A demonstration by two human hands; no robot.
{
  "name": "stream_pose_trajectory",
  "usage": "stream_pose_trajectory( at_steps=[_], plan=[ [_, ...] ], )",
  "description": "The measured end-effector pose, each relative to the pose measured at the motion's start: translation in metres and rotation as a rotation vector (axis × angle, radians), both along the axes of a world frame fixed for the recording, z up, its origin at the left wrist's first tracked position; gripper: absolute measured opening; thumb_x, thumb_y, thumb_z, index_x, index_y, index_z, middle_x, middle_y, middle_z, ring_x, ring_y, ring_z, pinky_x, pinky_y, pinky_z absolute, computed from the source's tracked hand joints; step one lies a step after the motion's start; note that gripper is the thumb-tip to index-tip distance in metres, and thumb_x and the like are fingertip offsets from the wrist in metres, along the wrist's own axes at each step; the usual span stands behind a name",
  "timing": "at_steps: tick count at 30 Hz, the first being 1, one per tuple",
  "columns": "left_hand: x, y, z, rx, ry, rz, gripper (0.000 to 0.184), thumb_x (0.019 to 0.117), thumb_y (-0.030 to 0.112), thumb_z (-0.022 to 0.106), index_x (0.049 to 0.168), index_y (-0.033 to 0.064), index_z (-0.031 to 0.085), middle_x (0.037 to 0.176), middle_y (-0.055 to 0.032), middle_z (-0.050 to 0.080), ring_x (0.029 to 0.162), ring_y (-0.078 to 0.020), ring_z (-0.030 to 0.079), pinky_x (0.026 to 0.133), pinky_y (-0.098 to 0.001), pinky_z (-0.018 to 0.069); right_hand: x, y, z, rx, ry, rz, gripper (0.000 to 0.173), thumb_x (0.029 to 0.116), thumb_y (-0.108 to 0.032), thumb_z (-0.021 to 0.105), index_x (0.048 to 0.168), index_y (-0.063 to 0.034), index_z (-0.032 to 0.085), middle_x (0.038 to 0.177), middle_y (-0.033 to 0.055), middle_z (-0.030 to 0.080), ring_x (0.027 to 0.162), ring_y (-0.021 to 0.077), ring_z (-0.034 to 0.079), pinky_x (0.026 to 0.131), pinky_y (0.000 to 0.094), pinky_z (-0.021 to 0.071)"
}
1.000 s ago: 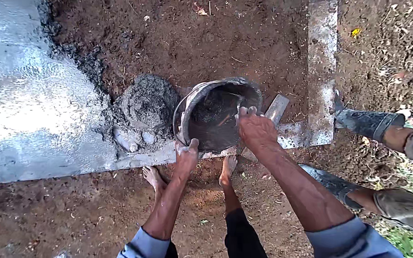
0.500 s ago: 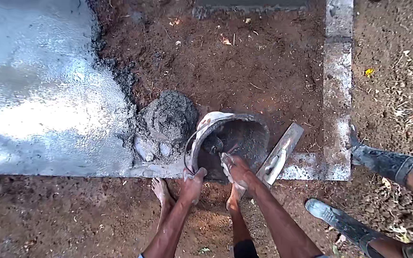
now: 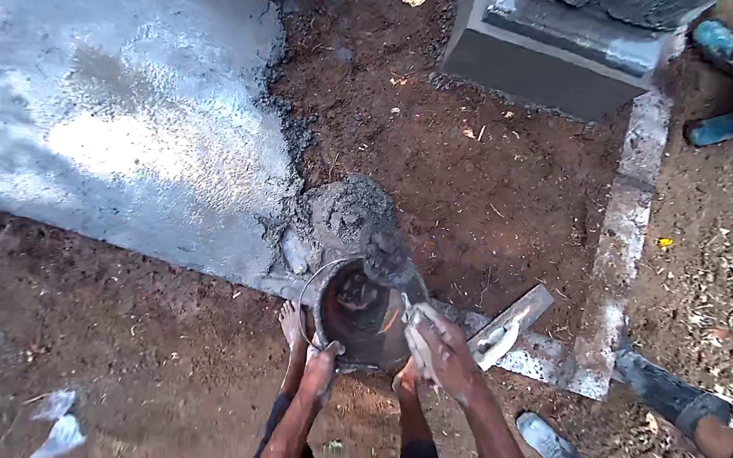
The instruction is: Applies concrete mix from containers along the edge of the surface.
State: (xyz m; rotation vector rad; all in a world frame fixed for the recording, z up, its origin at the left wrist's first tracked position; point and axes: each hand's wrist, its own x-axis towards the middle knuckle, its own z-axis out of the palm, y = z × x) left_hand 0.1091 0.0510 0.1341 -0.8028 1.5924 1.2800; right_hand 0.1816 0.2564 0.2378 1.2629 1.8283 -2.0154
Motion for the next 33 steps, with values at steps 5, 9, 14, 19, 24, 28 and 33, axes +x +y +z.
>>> stream_pose_trajectory(
  at_steps=[5, 9, 14, 19, 24, 28, 33],
  plan=[
    [0.002, -0.032, -0.022, -0.006, -0.064, -0.076, 0.042, 0.0977, 0.0, 0.058, 0.138, -0.0025, 0.047, 0.108, -0.0181, 0.065, 0.087, -0.0226, 0.067, 0.075, -0.0406, 0.0591, -0.112, -0.017, -0.057, 0.464, -0.333, 0.364, 0.042, 0.1082, -0.031, 0.049, 0.133, 0.0007, 0.061, 0.114, 0.0233, 0.071, 0.108, 0.037, 0.069, 0.097, 0.0557, 0.0525],
    [0.003, -0.029, -0.035, -0.001, -0.071, -0.11, 0.04, 0.0986, 0.0, 0.057, 0.138, -0.0015, 0.048, 0.107, -0.0176, 0.065, 0.085, -0.0227, 0.068, 0.071, -0.0405, 0.06, -0.151, -0.031, -0.111, 0.609, -0.474, 0.437, 0.044, 0.109, -0.034, 0.048, 0.139, -0.0033, 0.057, 0.128, 0.0232, 0.067, 0.11, 0.041, 0.069, 0.093, 0.0592, 0.0536],
    [-0.011, -0.021, -0.033, 0.017, -0.059, -0.139, 0.046, 0.0994, 0.002, 0.055, 0.144, -0.0007, 0.043, 0.113, -0.0184, 0.064, 0.089, -0.0232, 0.069, 0.073, -0.0412, 0.0618, -0.013, -0.024, -0.042, 0.688, -0.235, 0.23, 0.052, 0.1055, -0.037, 0.051, 0.142, -0.0005, 0.057, 0.125, 0.0221, 0.069, 0.109, 0.0365, 0.071, 0.093, 0.0582, 0.0561],
    [-0.023, 0.012, -0.02, 0.06, 0.002, -0.189, 0.041, 0.0993, 0.0, 0.054, 0.139, -0.0024, 0.045, 0.106, -0.0159, 0.064, 0.083, -0.0198, 0.069, 0.069, -0.0376, 0.0616, 0.059, -0.012, -0.024, 0.645, -0.619, 0.633, 0.051, 0.1057, -0.039, 0.048, 0.142, -0.0061, 0.061, 0.118, 0.0264, 0.071, 0.096, 0.0467, 0.072, 0.081, 0.0633, 0.0562],
    [-0.022, 0.053, 0.0, 0.013, 0.148, -0.501, 0.034, 0.0971, 0.005, 0.058, 0.13, -0.0037, 0.054, 0.106, -0.0141, 0.065, 0.089, -0.016, 0.067, 0.077, -0.0345, 0.0596, -0.011, 0.011, -0.078, 0.557, -0.806, 0.798, 0.049, 0.107, -0.02, 0.048, 0.154, -0.0062, 0.045, 0.139, 0.0275, 0.058, 0.106, 0.0461, 0.068, 0.085, 0.0593, 0.0552],
    [-0.028, 0.078, -0.002, -0.031, 0.317, -0.643, 0.034, 0.0965, 0.005, 0.059, 0.129, -0.0031, 0.056, 0.111, -0.0149, 0.066, 0.1, -0.0165, 0.066, 0.089, -0.0364, 0.0555, -0.005, 0.014, -0.075, 0.525, -0.619, 0.989, 0.047, 0.107, -0.01, 0.046, 0.153, -0.0017, 0.042, 0.136, 0.0279, 0.059, 0.108, 0.0465, 0.067, 0.086, 0.0577, 0.055],
    [-0.005, 0.098, 0.008, -0.068, 0.378, -0.654, 0.031, 0.0968, 0.007, 0.059, 0.125, -0.0043, 0.058, 0.107, -0.014, 0.066, 0.097, -0.0146, 0.066, 0.088, -0.0344, 0.0553, 0.02, 0.046, -0.093, 0.705, -0.657, 0.719, 0.047, 0.1044, -0.011, 0.051, 0.151, -0.0048, 0.049, 0.137, 0.0285, 0.059, 0.101, 0.0485, 0.069, 0.079, 0.0599, 0.0566]
  ],
)
